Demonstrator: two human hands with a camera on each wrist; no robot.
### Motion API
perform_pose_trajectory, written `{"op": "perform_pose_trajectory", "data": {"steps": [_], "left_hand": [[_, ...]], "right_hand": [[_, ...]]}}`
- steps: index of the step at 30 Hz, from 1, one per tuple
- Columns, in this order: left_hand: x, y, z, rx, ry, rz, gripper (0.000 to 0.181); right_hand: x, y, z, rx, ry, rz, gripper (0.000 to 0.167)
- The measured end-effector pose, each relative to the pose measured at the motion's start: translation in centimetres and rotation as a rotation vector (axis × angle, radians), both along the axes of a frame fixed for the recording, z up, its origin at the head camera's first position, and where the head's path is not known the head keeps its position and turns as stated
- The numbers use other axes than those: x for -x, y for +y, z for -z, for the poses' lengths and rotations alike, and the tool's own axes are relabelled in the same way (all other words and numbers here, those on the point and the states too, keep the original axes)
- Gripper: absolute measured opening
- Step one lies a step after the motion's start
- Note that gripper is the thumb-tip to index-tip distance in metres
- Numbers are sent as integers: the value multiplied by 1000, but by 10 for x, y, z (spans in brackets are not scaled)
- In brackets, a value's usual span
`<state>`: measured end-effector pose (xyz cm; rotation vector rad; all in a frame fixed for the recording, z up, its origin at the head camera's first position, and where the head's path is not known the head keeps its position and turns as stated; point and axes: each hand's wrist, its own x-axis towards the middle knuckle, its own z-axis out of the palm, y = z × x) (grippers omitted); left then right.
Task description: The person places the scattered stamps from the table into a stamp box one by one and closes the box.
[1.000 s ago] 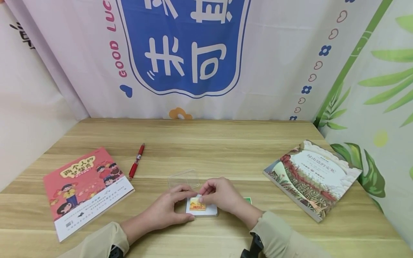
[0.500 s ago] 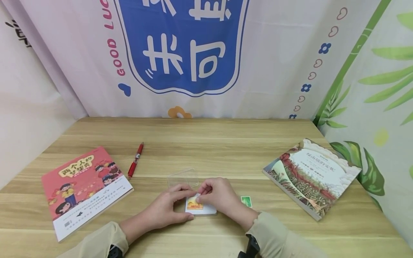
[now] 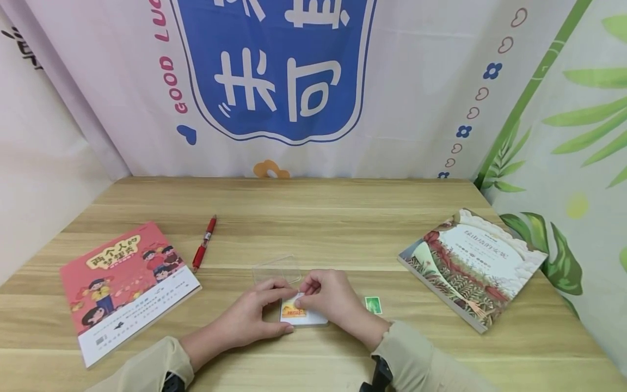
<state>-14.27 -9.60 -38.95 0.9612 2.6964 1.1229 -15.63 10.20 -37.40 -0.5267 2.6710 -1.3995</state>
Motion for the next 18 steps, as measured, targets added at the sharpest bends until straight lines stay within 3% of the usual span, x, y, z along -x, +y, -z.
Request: {"op": "perform_pose_trajectory", "data": {"steps": [8,18], "left_hand": [[0,0,-1,14,-23,-8,51],[0,0,-4,24,-38,-3,51]], "right_hand": [[1,10,-6,148,-32,4,17],[1,30,-25,217,-121,119,17]]}}
